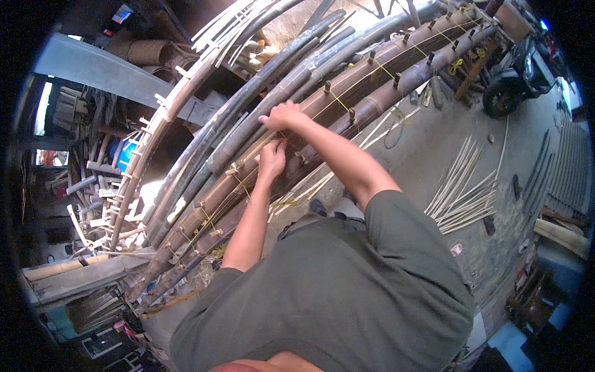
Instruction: The person repeatedly picks up thin bamboo sticks and ties them to a horizontal bamboo rack using yellow string. They wrap and knot the string around the sticks and rack, then move along the rack to repeat the process at different positions.
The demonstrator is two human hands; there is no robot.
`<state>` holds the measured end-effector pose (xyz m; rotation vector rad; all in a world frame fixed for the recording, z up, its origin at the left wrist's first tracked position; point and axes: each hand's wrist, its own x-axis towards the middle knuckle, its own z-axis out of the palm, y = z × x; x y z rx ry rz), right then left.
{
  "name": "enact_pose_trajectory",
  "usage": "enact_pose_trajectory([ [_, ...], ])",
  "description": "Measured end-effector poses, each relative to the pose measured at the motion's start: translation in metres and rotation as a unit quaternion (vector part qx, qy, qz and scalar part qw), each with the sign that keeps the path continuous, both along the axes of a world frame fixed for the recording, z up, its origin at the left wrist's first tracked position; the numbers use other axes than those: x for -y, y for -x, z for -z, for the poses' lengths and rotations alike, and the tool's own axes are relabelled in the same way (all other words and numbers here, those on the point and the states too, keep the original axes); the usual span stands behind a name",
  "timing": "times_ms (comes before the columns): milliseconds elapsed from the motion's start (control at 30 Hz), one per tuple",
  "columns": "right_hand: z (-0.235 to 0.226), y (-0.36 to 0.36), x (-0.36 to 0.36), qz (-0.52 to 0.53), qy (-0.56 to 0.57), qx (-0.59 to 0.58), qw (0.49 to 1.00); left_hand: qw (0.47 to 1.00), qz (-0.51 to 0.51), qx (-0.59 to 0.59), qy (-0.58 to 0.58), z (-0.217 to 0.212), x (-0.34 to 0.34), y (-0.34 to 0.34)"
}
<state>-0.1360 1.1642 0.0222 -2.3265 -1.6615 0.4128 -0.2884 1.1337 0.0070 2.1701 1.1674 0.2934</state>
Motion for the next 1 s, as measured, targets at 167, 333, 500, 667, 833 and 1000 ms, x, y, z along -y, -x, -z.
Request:
enact_pose_trajectory([
  [167, -0.09, 0.016, 0.083, -0.184, -0.118, -0.623, 0.751, 0.999, -0.044, 0.005, 0.0, 0.015, -0.004, 0.018],
  [333, 0.016, 0.051, 0.19, -0.259, 0.01, -0.357, 0.897, 0.998, -0.047, -0.035, -0.016, 0.004, 0.002, 0.007],
  [500, 0.036, 0.071, 0.184, -0.155, -0.049, -0.397, 0.903, 0.949, -0.014, 0.296, 0.11, -0.047, -0.042, -0.026],
  [667, 0.044, 0.082, 0.198, -0.166, -0.073, -0.194, 0.964, 0.981, -0.074, 0.097, -0.152, 0.021, -0.121, -0.04],
  [833, 0.036, 0.128, 0.196, -0.148, -0.091, -0.156, 0.973, 0.995, 0.041, 0.078, -0.037, 0.011, -0.129, -0.02],
  [1000, 0.07, 0.214, 0.188, -0.145, 0.004, -0.566, 0.812, 0.992, 0.006, 0.056, -0.114, -0.01, -0.124, 0.109],
])
